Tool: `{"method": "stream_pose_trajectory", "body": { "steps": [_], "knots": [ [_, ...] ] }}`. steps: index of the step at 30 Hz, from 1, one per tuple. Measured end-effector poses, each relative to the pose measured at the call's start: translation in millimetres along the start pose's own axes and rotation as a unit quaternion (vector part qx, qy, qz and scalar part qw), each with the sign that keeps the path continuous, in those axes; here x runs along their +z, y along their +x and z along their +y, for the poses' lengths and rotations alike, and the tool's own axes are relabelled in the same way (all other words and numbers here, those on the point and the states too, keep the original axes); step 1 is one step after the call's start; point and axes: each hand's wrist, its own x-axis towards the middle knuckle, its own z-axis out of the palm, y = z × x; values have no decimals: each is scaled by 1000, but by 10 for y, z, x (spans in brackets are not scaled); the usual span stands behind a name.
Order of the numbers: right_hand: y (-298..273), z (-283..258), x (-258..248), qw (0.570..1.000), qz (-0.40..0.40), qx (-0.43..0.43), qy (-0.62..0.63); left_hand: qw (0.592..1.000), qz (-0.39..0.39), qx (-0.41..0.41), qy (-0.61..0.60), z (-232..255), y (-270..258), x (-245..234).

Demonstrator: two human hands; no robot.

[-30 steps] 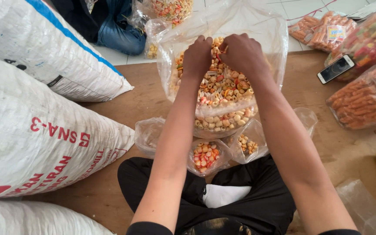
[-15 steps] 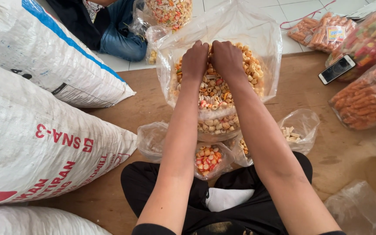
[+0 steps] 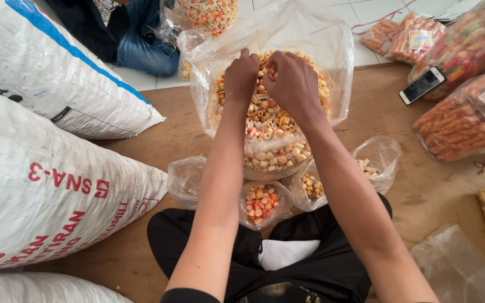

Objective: The person sits on the floor and sorts small ring-shaped snacks from a large clear bag into smaller clear bags. They use both hands to pick and place the snacks, occasionally adjusting the bags. Another person is visible in the background performing a similar task.

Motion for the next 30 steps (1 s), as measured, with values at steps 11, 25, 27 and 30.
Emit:
{"method": "stream_pose_trajectory", "body": {
  "steps": [11,25,27,30],
  "knots": [
    [-1219,-311,-817,995,67,8,73,935,13,-35,-353,990,-534,-1563],
    [-2271,702,-319,960,108,211,149,753,-2,-83,-653,1832,-2349,-943],
    [-2378,959,-112,951,19,280,131,770,-42,-103,-628,1852,-2475,-693],
    [-2586,1376,273,943,-61,321,58,805,-75,-104,-579,1853,-2531,-452]
  ]
}}
